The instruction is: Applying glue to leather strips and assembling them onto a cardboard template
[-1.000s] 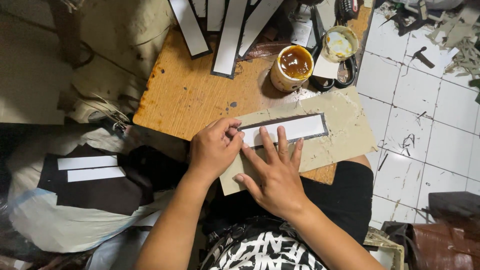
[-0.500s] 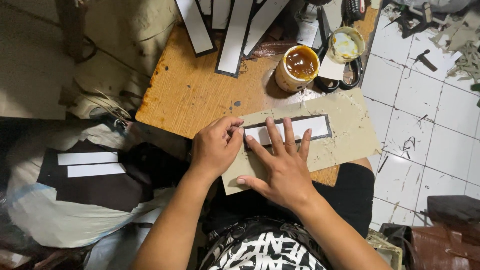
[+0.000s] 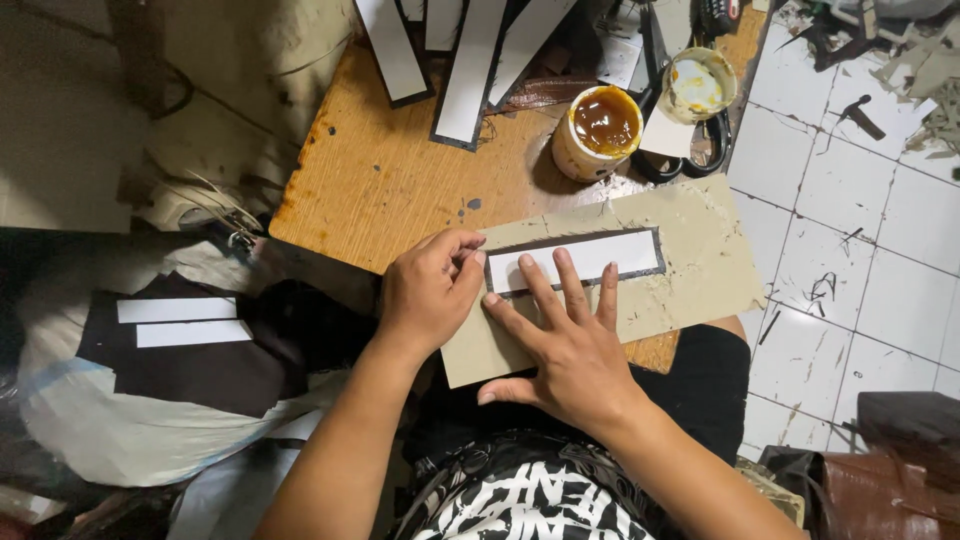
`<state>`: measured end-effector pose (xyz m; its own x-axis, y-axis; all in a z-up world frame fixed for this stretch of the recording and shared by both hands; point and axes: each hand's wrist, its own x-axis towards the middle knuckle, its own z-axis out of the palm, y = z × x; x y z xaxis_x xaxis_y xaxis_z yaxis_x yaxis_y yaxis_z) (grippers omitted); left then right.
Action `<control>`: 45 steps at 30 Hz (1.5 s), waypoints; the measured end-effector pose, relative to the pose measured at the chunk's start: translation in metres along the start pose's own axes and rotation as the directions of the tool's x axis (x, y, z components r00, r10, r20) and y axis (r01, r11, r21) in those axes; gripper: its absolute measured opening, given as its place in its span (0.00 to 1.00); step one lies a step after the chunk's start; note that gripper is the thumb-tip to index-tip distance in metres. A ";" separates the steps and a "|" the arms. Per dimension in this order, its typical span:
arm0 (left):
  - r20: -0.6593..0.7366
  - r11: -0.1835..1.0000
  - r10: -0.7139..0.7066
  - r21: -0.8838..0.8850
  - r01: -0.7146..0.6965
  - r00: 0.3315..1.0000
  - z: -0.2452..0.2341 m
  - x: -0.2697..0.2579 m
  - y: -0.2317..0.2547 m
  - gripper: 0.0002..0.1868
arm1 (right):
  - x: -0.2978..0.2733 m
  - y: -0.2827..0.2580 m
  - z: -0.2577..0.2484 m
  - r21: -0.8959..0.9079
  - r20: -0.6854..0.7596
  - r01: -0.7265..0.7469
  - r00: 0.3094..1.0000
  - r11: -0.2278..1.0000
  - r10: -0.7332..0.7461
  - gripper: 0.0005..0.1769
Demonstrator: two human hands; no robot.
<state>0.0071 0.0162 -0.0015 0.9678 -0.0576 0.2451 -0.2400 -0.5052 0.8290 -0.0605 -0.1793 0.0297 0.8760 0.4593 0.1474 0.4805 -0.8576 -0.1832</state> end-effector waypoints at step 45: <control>-0.030 0.999 -0.033 0.013 0.033 0.999 0.002 0.001 0.000 0.10 | 0.043 0.079 -0.039 0.261 -0.313 -0.019 0.944 0.965 0.103 0.24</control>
<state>0.0077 0.0141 -0.0024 0.9724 -0.0154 0.2327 -0.2069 -0.5176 0.8303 0.0135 -0.2357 0.0593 0.8634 0.2732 0.4241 0.4584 -0.7760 -0.4333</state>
